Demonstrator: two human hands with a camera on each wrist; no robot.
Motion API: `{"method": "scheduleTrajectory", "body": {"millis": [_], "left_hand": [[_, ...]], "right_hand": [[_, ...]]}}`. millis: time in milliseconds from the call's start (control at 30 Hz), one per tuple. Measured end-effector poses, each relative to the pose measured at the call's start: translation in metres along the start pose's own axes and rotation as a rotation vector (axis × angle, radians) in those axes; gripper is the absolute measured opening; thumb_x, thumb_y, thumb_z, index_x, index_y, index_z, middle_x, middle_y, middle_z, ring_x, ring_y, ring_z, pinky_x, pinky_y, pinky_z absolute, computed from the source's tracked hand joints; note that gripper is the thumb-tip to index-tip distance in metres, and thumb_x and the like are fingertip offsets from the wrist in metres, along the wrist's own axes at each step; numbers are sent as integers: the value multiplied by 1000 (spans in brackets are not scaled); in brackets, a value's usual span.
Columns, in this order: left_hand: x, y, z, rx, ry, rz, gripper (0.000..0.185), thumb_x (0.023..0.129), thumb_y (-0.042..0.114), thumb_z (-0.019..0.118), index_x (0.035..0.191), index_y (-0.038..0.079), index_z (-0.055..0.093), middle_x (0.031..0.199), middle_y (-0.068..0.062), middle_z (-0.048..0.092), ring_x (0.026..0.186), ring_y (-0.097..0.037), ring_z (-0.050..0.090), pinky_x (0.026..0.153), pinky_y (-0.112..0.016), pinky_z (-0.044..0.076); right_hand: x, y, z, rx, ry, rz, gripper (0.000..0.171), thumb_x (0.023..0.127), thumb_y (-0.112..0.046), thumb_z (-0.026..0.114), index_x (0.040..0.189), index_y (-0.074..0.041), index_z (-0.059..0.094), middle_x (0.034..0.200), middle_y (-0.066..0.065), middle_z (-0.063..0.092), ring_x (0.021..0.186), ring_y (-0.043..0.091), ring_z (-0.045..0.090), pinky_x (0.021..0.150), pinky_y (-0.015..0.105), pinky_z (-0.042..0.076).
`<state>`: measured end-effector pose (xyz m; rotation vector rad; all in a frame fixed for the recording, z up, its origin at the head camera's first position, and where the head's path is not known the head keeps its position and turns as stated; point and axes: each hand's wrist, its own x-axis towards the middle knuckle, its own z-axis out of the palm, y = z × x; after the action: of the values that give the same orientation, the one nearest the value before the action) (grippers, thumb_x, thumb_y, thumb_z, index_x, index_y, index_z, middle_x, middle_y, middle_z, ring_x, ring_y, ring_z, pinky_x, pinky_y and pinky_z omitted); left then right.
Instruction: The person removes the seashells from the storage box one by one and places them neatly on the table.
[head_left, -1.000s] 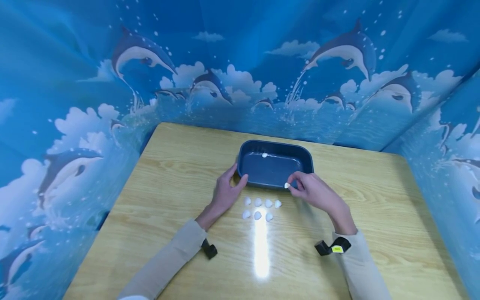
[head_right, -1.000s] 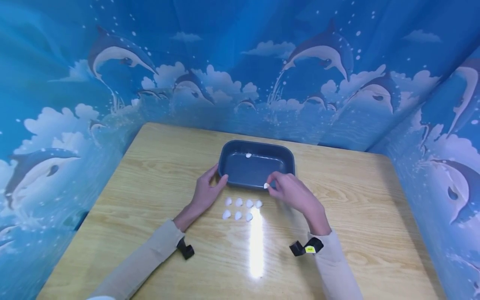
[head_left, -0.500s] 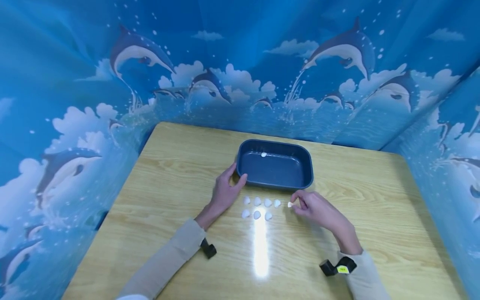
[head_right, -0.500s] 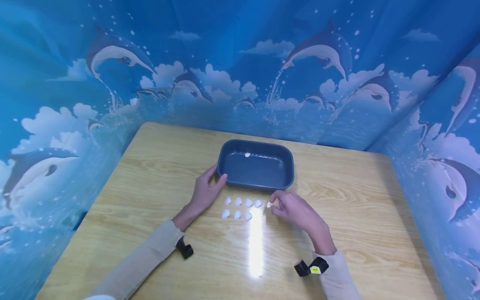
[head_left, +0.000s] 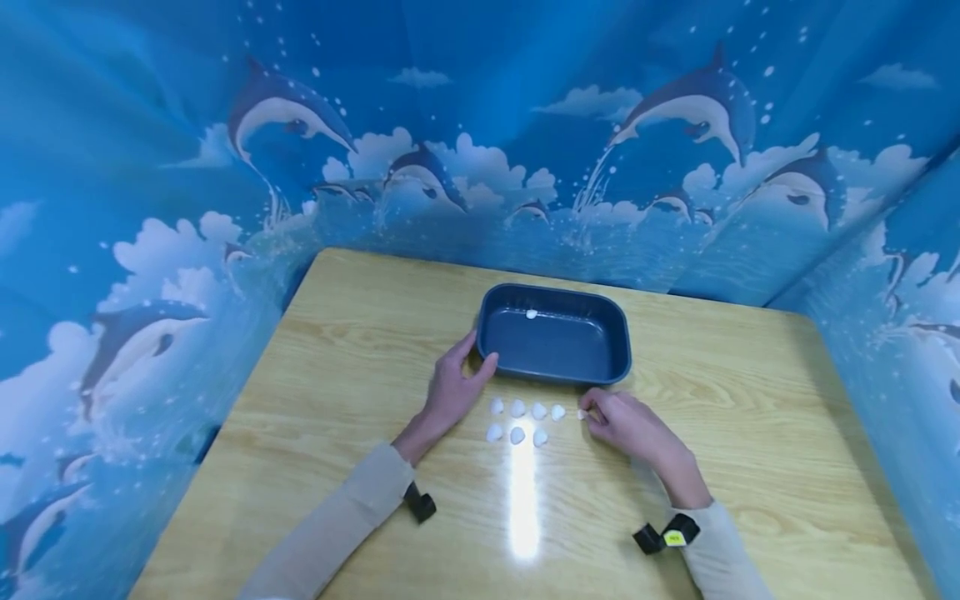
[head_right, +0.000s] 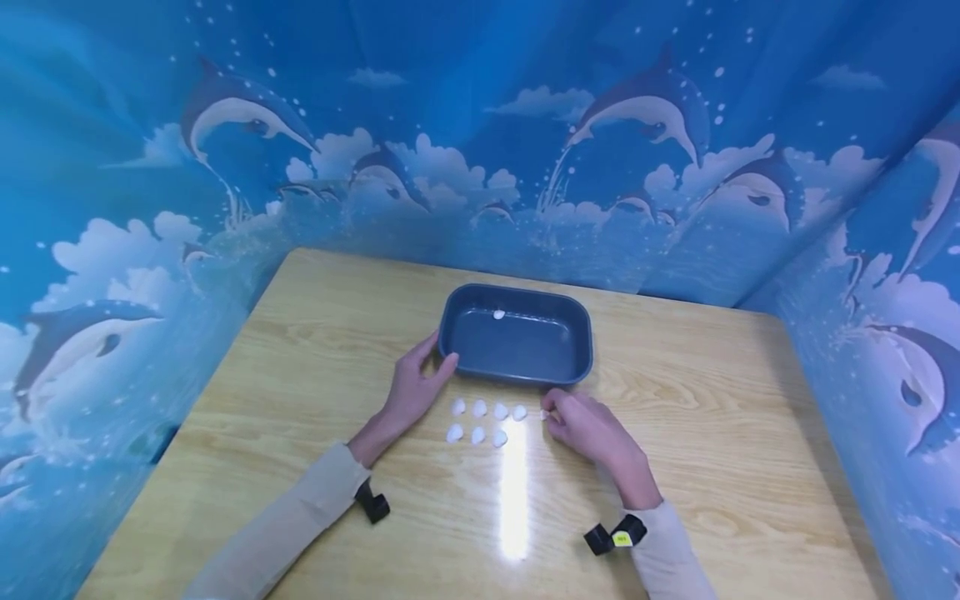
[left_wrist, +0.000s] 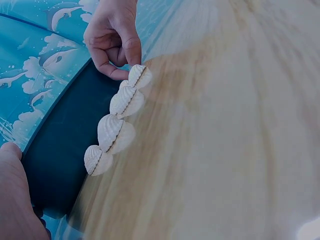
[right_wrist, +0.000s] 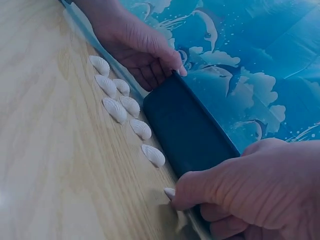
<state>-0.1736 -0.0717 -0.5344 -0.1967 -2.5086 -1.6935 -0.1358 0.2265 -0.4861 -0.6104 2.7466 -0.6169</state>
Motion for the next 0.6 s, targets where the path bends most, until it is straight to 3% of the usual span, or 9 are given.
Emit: {"method": "scheduleTrajectory", "body": {"millis": [167, 467, 600], "left_hand": [[0, 1, -1, -4, 4, 8, 68, 104, 38, 65, 157, 4, 41, 162, -15, 42, 151, -25, 40, 122, -40, 36], [0, -3, -2, -19, -4, 38, 70, 104, 45, 64, 158, 7, 42, 162, -10, 43, 150, -21, 40, 122, -39, 37], [-1, -3, 0, -15, 5, 43, 67, 104, 41, 65, 157, 6, 43, 161, -11, 44, 150, -21, 41, 122, -40, 37]], "right_hand": [[1, 0, 1, 41, -8, -12, 21, 95, -5, 69, 115, -2, 70, 69, -7, 50, 58, 7, 43, 49, 22, 35], [-1, -1, 1, 125, -25, -31, 16, 98, -8, 68, 114, -5, 69, 67, -7, 47, 55, 5, 41, 48, 22, 35], [-5, -7, -8, 169, -13, -49, 15, 99, -10, 68, 114, -6, 69, 65, -8, 46, 55, 4, 41, 48, 22, 36]]}}
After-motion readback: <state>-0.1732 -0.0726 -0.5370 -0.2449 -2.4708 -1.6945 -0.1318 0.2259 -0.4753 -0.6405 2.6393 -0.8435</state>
